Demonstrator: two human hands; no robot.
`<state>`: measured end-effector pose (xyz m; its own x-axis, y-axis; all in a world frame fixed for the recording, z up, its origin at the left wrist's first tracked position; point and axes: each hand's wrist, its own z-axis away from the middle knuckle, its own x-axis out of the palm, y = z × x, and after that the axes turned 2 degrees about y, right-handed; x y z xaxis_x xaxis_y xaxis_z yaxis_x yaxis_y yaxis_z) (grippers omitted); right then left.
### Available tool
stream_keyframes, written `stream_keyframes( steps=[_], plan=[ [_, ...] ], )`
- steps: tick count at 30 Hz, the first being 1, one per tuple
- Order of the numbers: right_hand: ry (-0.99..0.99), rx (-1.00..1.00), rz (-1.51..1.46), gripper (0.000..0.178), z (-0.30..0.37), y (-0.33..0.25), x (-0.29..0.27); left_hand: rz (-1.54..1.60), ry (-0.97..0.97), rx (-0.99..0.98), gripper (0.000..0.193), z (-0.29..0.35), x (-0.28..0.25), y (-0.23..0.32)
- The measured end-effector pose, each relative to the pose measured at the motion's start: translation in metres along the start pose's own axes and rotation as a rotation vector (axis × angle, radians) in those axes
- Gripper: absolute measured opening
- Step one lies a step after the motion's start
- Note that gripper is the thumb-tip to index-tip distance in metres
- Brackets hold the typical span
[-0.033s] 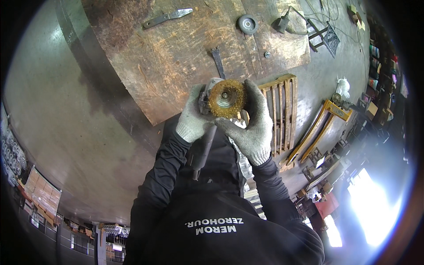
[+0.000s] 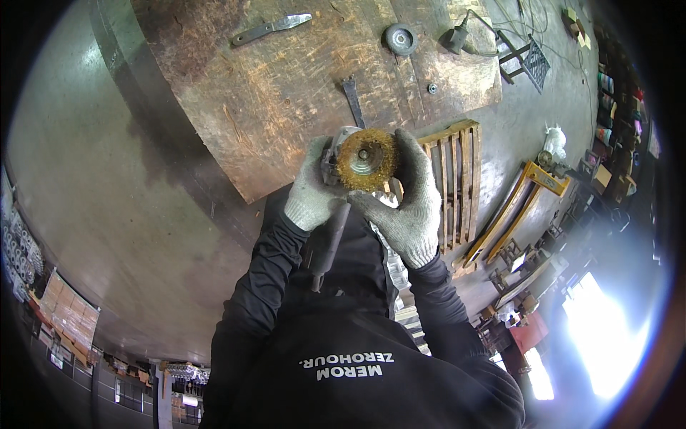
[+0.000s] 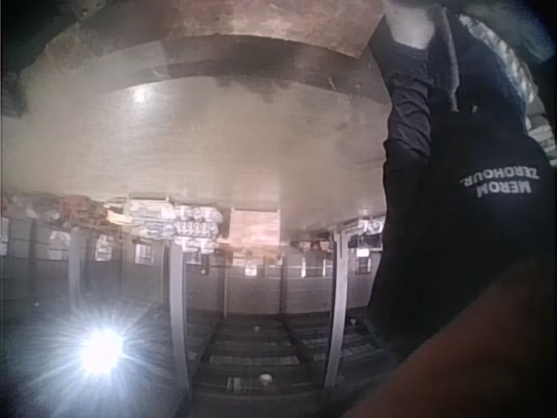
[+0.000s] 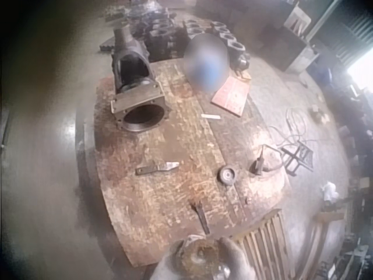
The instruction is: The person uses a handheld angle grinder with a wire brush to clean a small metal part at a workbench. They repeatedly remove and reattach the brush, then walk through the workshop and briefly interact with another worker before returning to the bench.
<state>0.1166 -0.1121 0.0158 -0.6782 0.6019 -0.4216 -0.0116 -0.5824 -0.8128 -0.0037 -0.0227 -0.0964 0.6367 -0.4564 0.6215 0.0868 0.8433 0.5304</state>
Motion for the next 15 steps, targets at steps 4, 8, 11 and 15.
stream_keyframes(
  steps=[4, 8, 11, 15],
  plan=[
    [0.019, -0.023, 0.017, 0.092, 0.001, 0.001, 0.001, 0.429, -0.101, -0.021, 0.080, -0.001, 0.005, 0.003],
    [0.048, -0.032, 0.060, 0.090, 0.002, 0.001, 0.003, 0.075, 0.114, -0.179, 0.083, -0.001, 0.012, 0.018],
    [0.077, 0.004, 0.000, 0.089, 0.002, 0.000, 0.004, 0.358, 0.257, -0.333, 0.081, -0.002, 0.018, 0.020],
    [0.064, -0.015, 0.042, 0.089, 0.002, -0.001, 0.004, 0.391, 0.016, -0.121, 0.078, -0.004, 0.010, 0.011]
  ],
)
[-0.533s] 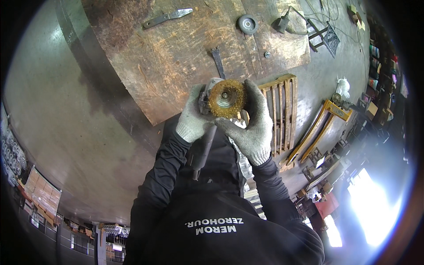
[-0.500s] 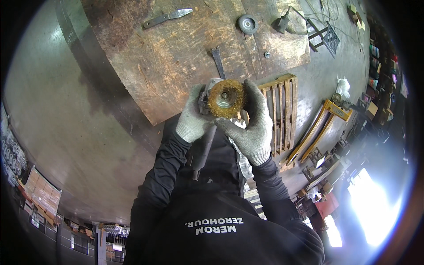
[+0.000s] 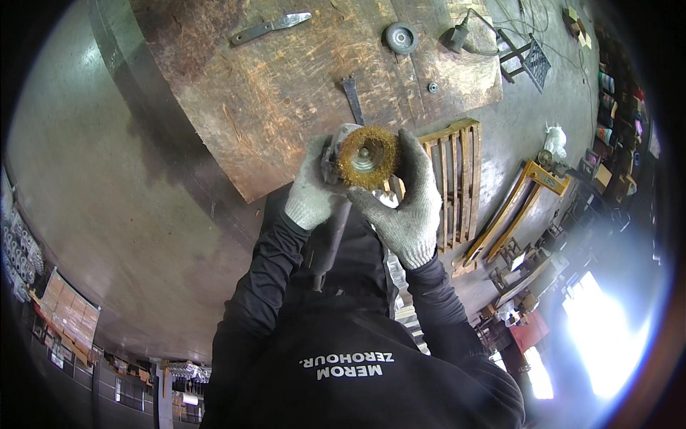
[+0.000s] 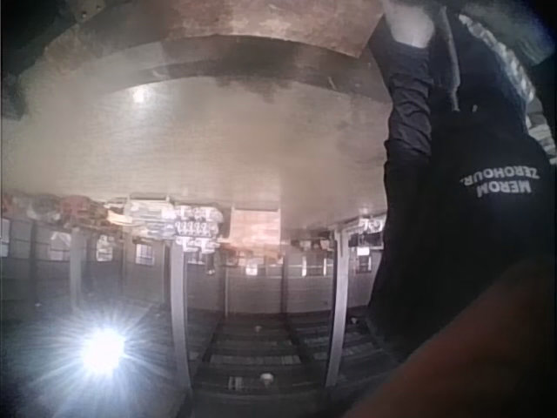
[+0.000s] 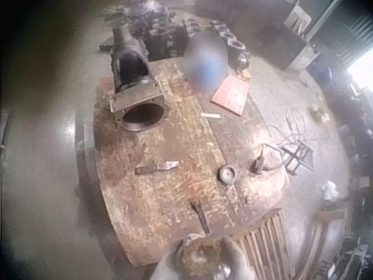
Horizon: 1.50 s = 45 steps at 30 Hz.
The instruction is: The person uses a handheld angle grinder with a wire brush to clean a small metal part at a workbench. They repeatedly remove and reattach the brush, then walk through the workshop and briefly interact with another worker before returning to the bench.
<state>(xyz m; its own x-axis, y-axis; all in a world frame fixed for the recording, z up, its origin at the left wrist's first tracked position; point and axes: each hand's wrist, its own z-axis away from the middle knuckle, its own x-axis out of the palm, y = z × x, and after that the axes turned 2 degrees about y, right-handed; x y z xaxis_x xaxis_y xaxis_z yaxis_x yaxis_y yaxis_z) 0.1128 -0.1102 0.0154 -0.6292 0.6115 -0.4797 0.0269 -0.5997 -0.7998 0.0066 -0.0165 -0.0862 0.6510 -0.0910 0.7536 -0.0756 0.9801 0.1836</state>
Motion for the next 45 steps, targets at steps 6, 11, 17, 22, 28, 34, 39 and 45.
stream_keyframes(
  steps=[6, 11, 17, 22, 28, 34, 39, 45],
  plan=[
    [-0.006, -0.014, 0.028, 0.089, -0.001, 0.002, 0.001, 0.049, -0.104, 0.010, 0.073, -0.003, -0.019, -0.011],
    [0.016, -0.020, 0.005, 0.090, 0.000, 0.003, 0.005, 0.035, 0.001, 0.000, 0.078, -0.002, -0.014, -0.010],
    [0.013, -0.037, 0.042, 0.090, -0.001, 0.003, 0.005, 0.283, -0.181, 0.031, 0.077, 0.001, -0.009, -0.005],
    [0.016, -0.008, 0.004, 0.090, -0.002, 0.002, 0.008, -0.019, -0.028, 0.028, 0.075, 0.000, -0.013, -0.006],
    [-0.009, 0.000, -0.031, 0.103, 0.000, -0.001, 0.005, 0.185, -0.046, -0.030, 0.078, -0.003, -0.008, -0.002],
    [-0.012, -0.070, -0.199, 0.113, 0.001, 0.005, 0.002, -0.670, 0.129, 0.104, 0.093, 0.001, 0.003, 0.008],
    [0.300, -0.009, -0.414, 0.058, -0.018, 0.042, -0.016, -0.450, 0.069, 0.112, 0.081, -0.001, 0.002, 0.009],
    [0.361, 0.241, 0.390, 0.058, -0.140, 0.196, -0.045, -0.452, 0.156, 0.054, 0.082, -0.005, -0.007, 0.013]
  ],
)
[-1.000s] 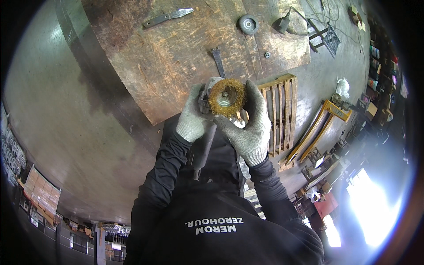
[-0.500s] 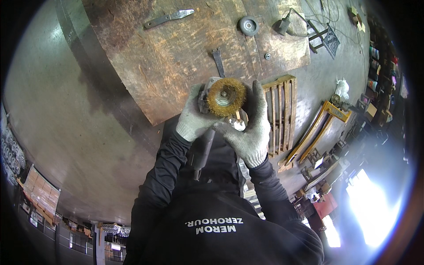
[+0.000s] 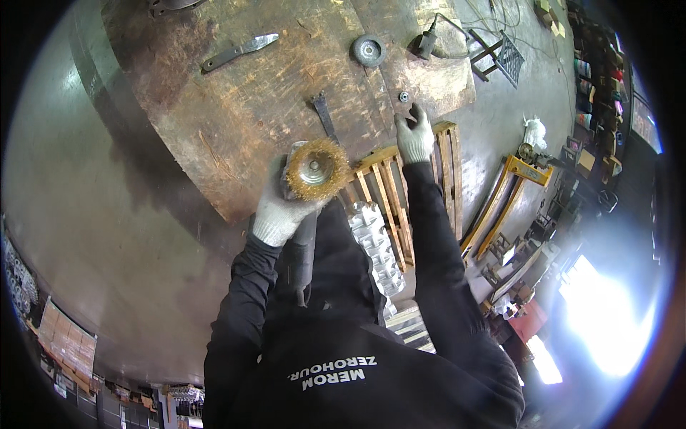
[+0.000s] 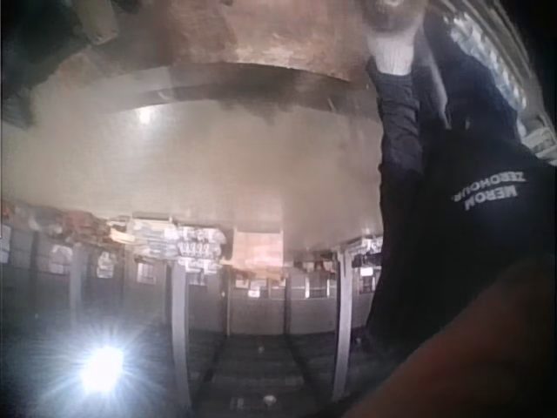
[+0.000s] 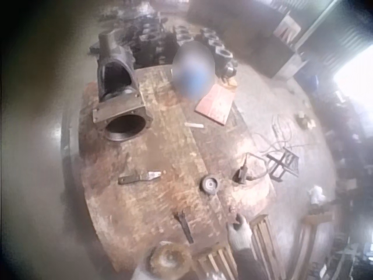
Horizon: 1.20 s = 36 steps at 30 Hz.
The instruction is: The person uses a handheld angle grinder with a wire brush to clean a small metal part at a workbench. They repeatedly remove and reattach the brush, then walk through the workshop and briefly interact with another worker before returning to the bench.
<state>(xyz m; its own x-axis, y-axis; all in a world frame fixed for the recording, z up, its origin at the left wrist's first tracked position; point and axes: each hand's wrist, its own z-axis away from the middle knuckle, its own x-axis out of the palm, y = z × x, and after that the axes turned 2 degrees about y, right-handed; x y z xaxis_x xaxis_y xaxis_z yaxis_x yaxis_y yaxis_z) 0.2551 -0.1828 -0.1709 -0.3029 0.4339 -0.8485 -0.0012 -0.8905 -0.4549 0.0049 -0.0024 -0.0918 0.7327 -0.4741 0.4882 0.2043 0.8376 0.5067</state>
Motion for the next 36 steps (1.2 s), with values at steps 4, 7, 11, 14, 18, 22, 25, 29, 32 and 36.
stream_keyframes(
  steps=[4, 7, 11, 14, 18, 22, 25, 29, 32, 36],
  plan=[
    [0.117, -0.024, 0.362, 0.054, -0.068, 0.058, 0.059, 0.182, 0.105, -0.106, 0.084, 0.000, -0.013, -0.001],
    [0.143, 0.008, 0.386, 0.035, -0.092, 0.074, 0.080, -0.070, 0.135, -0.059, 0.077, -0.001, -0.022, -0.005],
    [0.187, 0.083, 0.325, 0.027, -0.092, 0.076, 0.079, -0.329, 0.168, 0.026, 0.086, 0.001, -0.024, -0.009],
    [0.038, 0.159, -0.118, 0.028, -0.069, 0.053, 0.058, -0.179, 0.208, 0.059, 0.080, 0.000, -0.015, -0.009],
    [-0.161, -0.013, -0.846, 0.012, 0.003, -0.027, 0.001, -0.266, 0.199, 0.087, 0.085, 0.001, -0.004, 0.000],
    [-0.245, -0.112, -0.908, 0.012, 0.092, -0.116, -0.072, 0.153, 0.160, -0.002, 0.084, 0.001, 0.009, 0.006],
    [-0.272, -0.166, -0.710, 0.016, 0.135, -0.159, -0.102, 0.613, 0.018, -0.014, 0.081, 0.004, 0.013, 0.005],
    [-0.308, -0.401, -0.400, 0.018, 0.156, -0.185, -0.122, 0.796, -0.153, -0.014, 0.078, 0.007, 0.014, 0.000],
    [-0.240, -0.593, -0.147, 0.018, 0.158, -0.193, -0.126, 0.803, -0.208, -0.011, 0.077, 0.009, 0.015, -0.001],
    [-0.208, -0.617, -0.081, 0.016, 0.156, -0.201, -0.118, 0.546, -0.158, 0.027, 0.067, 0.014, 0.019, 0.005]
  ],
)
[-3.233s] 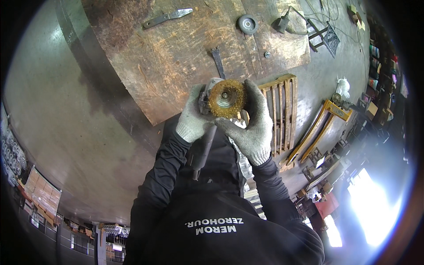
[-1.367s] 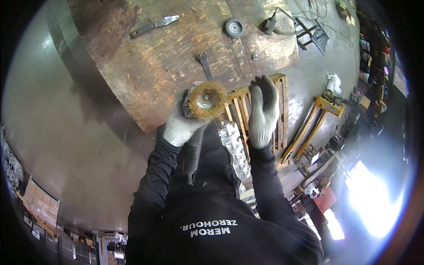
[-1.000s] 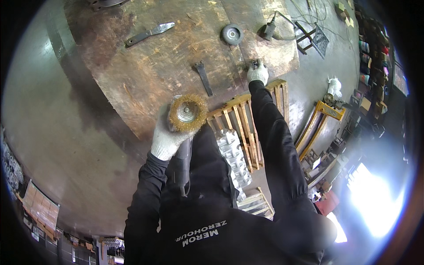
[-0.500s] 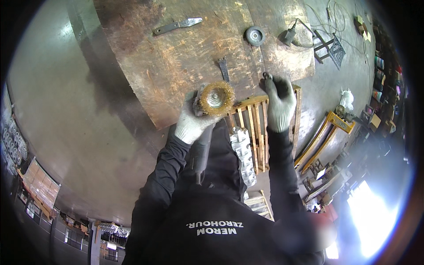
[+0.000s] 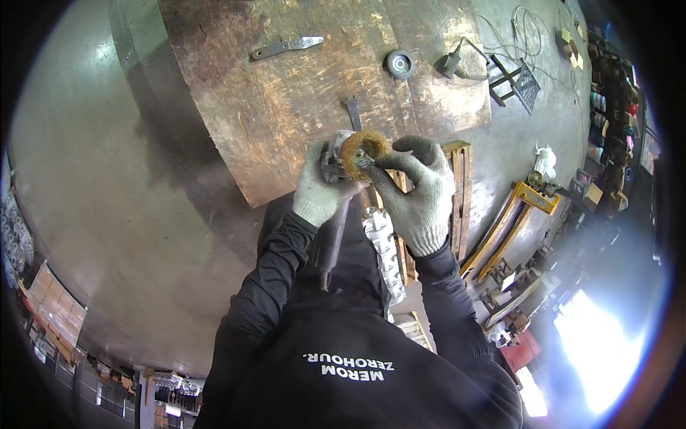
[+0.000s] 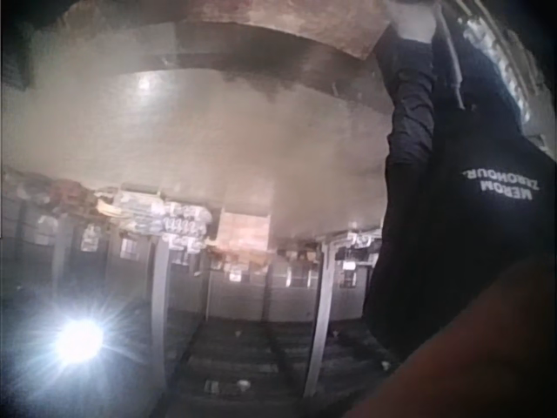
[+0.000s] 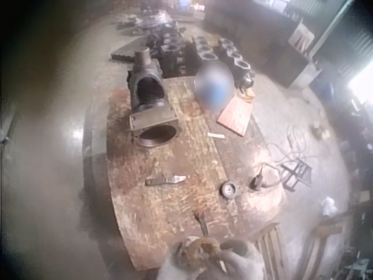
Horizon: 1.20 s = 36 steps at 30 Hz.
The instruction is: The person uses a handheld angle grinder with a wire brush to clean a small metal part at a workbench. They repeatedly remove and reattach the brush, then walk through the workshop and briefly interact with another worker before returning to the bench.
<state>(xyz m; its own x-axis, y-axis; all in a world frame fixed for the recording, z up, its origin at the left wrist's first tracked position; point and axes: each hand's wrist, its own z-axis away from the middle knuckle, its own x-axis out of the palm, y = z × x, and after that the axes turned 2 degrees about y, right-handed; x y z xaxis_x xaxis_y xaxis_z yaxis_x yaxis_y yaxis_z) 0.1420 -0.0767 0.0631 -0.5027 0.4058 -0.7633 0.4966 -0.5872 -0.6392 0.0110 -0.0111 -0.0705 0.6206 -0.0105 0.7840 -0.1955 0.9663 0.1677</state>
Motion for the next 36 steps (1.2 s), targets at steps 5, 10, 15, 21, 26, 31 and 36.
stream_keyframes(
  steps=[5, 10, 15, 21, 26, 31, 36],
  plan=[
    [0.060, -0.015, 0.071, 0.016, -0.002, -0.001, 0.013, -0.388, 0.060, 0.026, 0.055, 0.002, 0.012, 0.001],
    [0.148, -0.060, 0.084, 0.016, 0.003, 0.000, 0.021, -0.224, 0.036, 0.031, 0.049, 0.001, 0.006, 0.004],
    [0.092, -0.041, 0.071, 0.015, 0.002, -0.001, 0.023, 0.001, 0.064, -0.055, 0.045, -0.005, -0.001, 0.005],
    [0.025, -0.051, 0.153, 0.014, 0.001, -0.006, 0.020, -0.084, -0.074, 0.070, 0.056, 0.004, 0.004, 0.005],
    [0.009, 0.006, 0.024, 0.013, 0.005, -0.008, 0.008, -0.153, 0.084, -0.131, 0.059, 0.000, 0.009, 0.014],
    [0.025, 0.041, -0.008, 0.014, 0.016, -0.011, -0.002, -0.288, -0.014, -0.017, 0.054, 0.004, 0.010, 0.017],
    [0.056, -0.116, 0.115, 0.019, 0.016, -0.008, -0.005, -0.060, 0.001, 0.055, 0.038, 0.004, 0.014, 0.011]
  ],
)
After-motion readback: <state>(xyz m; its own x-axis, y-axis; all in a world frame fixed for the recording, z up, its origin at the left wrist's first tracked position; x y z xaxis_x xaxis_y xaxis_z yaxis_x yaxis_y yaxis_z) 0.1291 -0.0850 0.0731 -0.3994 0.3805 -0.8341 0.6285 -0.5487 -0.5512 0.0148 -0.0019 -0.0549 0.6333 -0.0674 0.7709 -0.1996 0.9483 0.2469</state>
